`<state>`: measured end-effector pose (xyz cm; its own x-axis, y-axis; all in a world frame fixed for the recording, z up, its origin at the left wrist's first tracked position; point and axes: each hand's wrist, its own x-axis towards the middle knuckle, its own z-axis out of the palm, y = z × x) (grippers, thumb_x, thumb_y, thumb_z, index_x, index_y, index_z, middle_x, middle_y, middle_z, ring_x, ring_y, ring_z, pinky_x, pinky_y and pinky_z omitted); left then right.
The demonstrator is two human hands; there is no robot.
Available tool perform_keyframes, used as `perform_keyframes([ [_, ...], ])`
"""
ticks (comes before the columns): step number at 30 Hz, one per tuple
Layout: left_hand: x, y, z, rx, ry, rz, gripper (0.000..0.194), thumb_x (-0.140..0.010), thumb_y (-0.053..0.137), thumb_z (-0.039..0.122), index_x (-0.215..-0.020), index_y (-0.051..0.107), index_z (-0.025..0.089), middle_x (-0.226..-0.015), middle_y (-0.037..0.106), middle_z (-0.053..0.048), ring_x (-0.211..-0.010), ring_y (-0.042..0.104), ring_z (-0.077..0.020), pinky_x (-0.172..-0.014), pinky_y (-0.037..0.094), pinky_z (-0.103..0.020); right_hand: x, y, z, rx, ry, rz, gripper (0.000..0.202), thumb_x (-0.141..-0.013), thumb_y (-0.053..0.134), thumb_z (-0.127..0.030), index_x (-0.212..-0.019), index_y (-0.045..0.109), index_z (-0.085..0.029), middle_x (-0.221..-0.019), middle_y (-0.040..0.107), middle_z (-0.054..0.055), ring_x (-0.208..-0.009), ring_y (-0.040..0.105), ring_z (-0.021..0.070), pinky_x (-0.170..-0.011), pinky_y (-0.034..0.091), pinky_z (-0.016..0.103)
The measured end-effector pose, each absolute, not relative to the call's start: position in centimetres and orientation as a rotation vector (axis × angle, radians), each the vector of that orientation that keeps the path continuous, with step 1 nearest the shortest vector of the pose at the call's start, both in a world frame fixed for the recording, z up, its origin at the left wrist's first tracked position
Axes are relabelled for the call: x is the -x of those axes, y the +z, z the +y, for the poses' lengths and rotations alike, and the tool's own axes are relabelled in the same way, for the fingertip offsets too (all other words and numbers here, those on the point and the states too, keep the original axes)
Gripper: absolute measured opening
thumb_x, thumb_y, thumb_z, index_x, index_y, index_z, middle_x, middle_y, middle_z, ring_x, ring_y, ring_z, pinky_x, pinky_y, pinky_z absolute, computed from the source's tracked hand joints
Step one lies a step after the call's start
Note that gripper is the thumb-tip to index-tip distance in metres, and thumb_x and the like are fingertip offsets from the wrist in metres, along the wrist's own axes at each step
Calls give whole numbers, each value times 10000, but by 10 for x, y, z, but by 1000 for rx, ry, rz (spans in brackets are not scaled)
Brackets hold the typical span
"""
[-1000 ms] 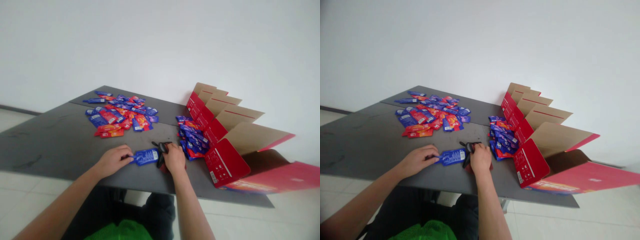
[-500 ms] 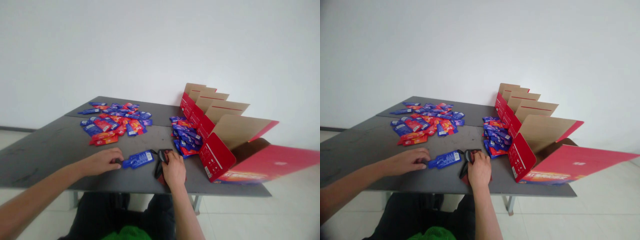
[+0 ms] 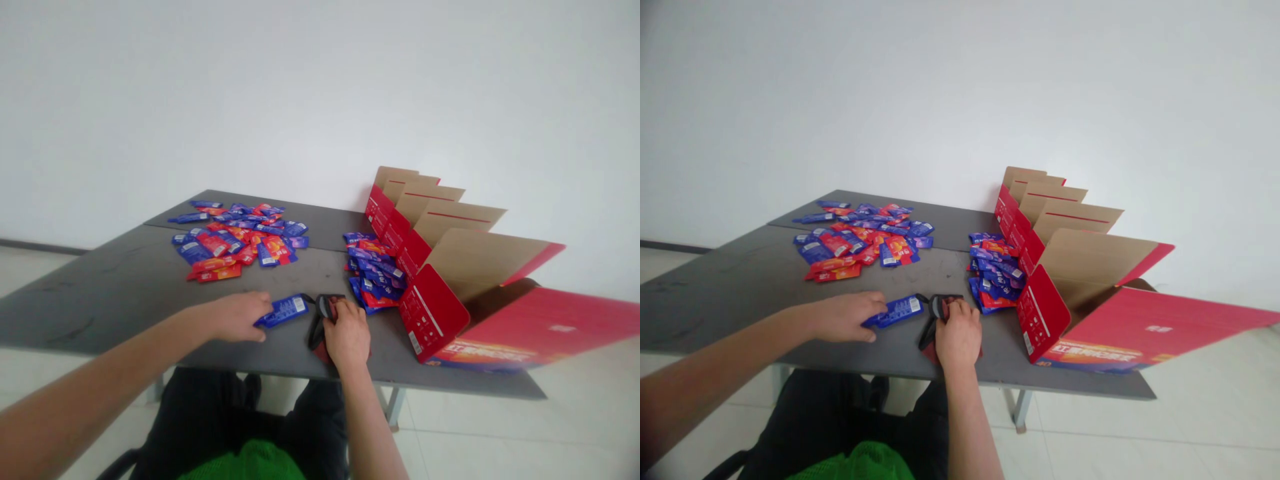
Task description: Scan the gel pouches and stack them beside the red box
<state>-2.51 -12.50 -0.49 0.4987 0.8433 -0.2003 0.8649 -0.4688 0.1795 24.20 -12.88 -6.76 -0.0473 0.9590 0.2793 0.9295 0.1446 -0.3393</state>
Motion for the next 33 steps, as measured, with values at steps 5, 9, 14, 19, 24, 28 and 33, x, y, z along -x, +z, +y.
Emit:
perform_keyframes([
  [5, 36, -41, -135, -2525, 155, 1517, 462, -908, 709, 424, -1291, 684, 167, -1287, 649, -143, -1196, 619, -311, -1058, 471, -407, -242, -67, -129, 1796, 90, -1994, 262, -977, 559, -278, -1205, 684, -245, -1252, 678, 81, -1067, 555, 265, -894, 421, 349],
  [9, 41, -55, -133, -2518, 296, 1517, 434, -919, 701, 459, -1260, 687, 190, -1268, 663, -119, -1184, 620, -297, -1049, 474, -400, -242, -68, -128, 1794, 98, -1997, 252, -950, 586, -259, -1182, 682, -242, -1234, 684, 77, -1063, 554, 267, -886, 424, 351],
  [14, 34, -56, -122, -2543, 345, 1480, 355, -904, 683, 347, -1226, 712, 198, -1275, 698, -101, -1193, 639, -286, -1069, 465, -385, -242, -69, -129, 1777, 90, -1985, 221, -968, 568, -265, -1157, 679, -244, -1239, 687, 66, -1061, 555, 265, -875, 427, 351],
  [19, 41, -41, -101, -2502, 296, 1351, 291, -927, 618, 342, -1141, 761, 206, -1215, 748, -70, -1105, 699, -247, -1004, 487, -318, -242, -71, -129, 1765, 108, -1973, 265, -953, 581, -247, -1200, 675, -254, -1250, 681, 61, -1095, 553, 261, -905, 430, 347],
  [24, 53, -38, -76, -2351, 296, 1343, 303, -959, 503, 363, -951, 764, 209, -968, 766, -36, -924, 717, -222, -844, 508, -284, -241, -69, -130, 1789, 98, -1964, 318, -914, 603, -210, -1221, 676, -254, -1251, 684, 57, -1082, 553, 265, -904, 436, 351],
  [28, 51, -62, -62, -2281, 462, 1497, 253, -883, 549, 351, -973, 743, 215, -976, 760, -40, -945, 706, -255, -861, 509, -319, -240, -68, -132, 1784, 90, -1947, 284, -940, 573, -214, -1197, 691, -243, -1240, 690, 56, -1073, 557, 263, -927, 439, 356],
  [33, 49, -77, -56, -2265, 512, 1458, 303, -933, 573, 456, -1002, 745, 217, -1001, 750, -49, -970, 696, -257, -879, 500, -314, -239, -67, -132, 1790, 113, -1936, 318, -910, 601, -203, -1212, 690, -246, -1275, 682, 57, -1132, 551, 263, -958, 441, 351],
])
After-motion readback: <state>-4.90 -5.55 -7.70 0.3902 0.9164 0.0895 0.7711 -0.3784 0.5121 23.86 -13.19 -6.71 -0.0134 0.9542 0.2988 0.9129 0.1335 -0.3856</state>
